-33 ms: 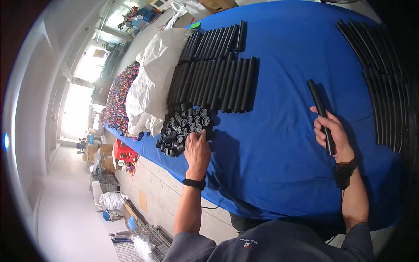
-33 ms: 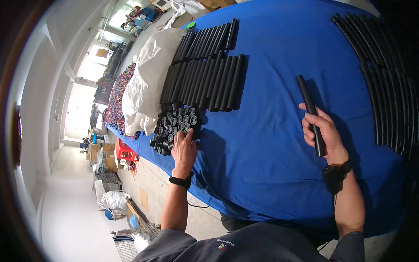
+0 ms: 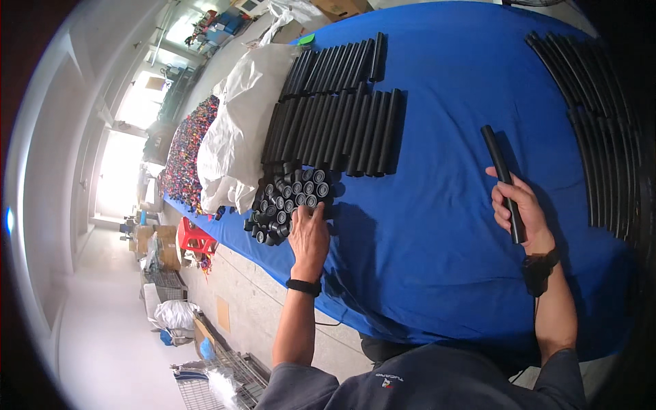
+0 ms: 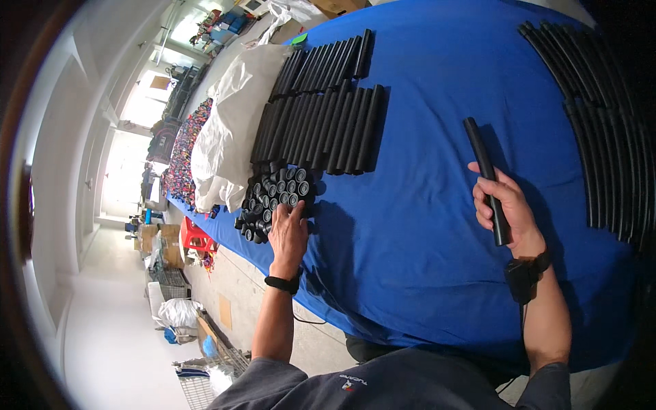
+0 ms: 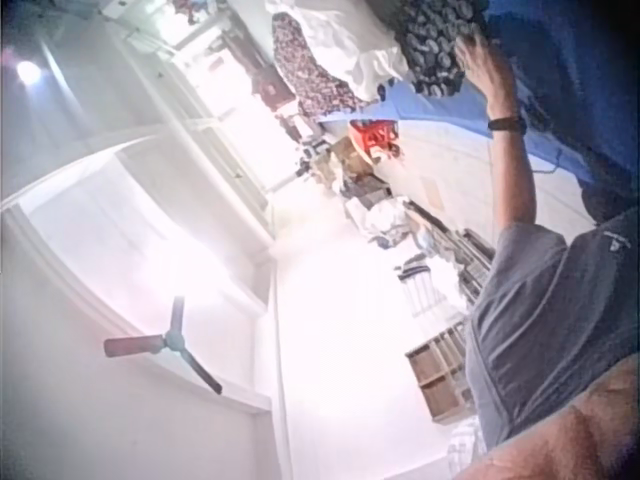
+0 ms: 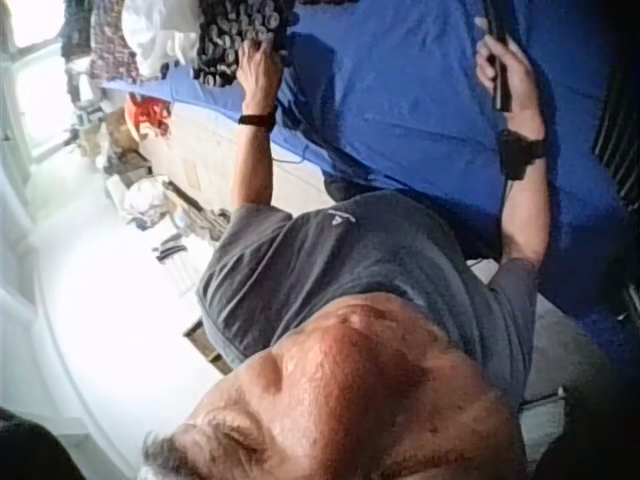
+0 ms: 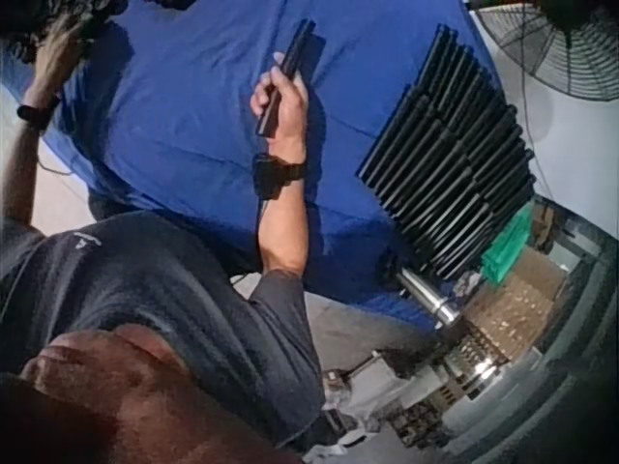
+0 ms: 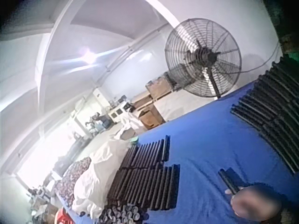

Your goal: The person repeatedly picks up a black cylindrical pole and a small circular cap, then fits the cap onto the pole's end. They place the assembled unit on a growing stack on the right side of the table. The process is repeated multiple times with consistent hand motions.

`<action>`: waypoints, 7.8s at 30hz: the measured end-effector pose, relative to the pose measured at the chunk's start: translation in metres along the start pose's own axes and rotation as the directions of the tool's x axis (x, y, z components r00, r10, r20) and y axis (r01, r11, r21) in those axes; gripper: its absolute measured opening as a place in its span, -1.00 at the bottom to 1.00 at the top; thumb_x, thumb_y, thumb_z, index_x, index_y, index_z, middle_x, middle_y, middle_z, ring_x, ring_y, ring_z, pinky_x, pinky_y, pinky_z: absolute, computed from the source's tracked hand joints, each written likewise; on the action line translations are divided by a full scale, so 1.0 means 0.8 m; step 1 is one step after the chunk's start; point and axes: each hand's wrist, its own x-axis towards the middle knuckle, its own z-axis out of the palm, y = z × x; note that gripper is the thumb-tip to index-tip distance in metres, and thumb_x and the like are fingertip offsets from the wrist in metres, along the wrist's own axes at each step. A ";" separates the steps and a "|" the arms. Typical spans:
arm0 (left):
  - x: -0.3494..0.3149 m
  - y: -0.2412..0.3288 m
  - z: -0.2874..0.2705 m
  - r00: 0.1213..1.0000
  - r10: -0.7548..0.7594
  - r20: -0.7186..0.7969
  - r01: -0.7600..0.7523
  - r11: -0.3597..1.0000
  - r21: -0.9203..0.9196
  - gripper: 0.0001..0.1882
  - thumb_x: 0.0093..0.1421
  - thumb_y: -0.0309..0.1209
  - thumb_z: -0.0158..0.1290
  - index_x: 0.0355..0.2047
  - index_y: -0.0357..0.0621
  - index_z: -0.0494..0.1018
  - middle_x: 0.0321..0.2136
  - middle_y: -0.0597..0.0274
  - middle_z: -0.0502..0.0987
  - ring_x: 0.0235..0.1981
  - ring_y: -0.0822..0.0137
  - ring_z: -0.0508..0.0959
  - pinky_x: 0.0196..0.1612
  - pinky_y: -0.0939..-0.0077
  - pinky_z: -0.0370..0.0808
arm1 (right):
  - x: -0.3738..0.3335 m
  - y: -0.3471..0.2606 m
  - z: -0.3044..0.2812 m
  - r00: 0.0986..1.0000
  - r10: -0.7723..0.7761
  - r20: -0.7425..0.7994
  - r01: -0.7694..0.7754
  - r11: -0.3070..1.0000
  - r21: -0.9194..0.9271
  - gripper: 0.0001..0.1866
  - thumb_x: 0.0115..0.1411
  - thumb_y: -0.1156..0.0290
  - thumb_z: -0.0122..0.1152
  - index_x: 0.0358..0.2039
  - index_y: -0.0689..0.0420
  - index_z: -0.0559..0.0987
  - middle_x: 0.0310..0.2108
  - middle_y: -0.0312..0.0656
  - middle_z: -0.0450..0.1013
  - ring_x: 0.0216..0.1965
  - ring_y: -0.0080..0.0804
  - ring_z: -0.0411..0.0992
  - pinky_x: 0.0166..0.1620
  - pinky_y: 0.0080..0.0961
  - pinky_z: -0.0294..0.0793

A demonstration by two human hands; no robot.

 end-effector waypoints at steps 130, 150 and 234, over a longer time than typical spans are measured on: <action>0.070 0.331 0.040 0.514 0.851 0.111 0.801 -0.429 -0.417 -0.44 0.42 0.01 0.00 0.03 -0.33 0.53 -0.62 0.19 0.56 -0.65 0.46 0.51 -0.66 0.62 0.41 | -0.110 -0.035 0.056 0.650 -0.614 0.447 0.245 -0.387 -0.889 -0.65 0.04 0.61 0.43 -0.13 0.11 0.61 -0.03 -0.10 0.49 -0.04 -0.17 0.53 0.03 -0.35 0.54; 0.066 0.320 0.028 0.416 0.881 -0.223 0.766 -0.472 -0.436 -0.39 0.07 -0.42 0.40 0.15 -0.24 0.52 -0.30 0.12 0.67 -0.58 0.50 0.49 -0.54 0.58 0.41 | -0.129 -0.016 -0.016 0.939 -0.338 -0.070 -0.003 0.195 -0.981 -0.46 0.03 0.40 0.57 -0.10 0.14 0.39 -0.31 -0.24 0.46 -0.29 -0.50 0.45 -0.16 -0.46 0.48; 0.098 0.308 0.038 0.793 0.512 0.331 0.506 -0.856 0.112 -0.56 0.42 0.04 0.01 -0.44 -0.02 0.44 -0.66 0.45 0.25 -0.72 0.54 0.15 -0.65 0.63 0.14 | -0.137 0.036 0.053 0.970 0.240 -0.048 -0.235 0.858 -0.456 -0.30 0.43 0.31 0.13 0.46 0.13 0.06 -0.36 -0.25 0.41 -0.50 -0.59 0.51 -0.55 -0.63 0.50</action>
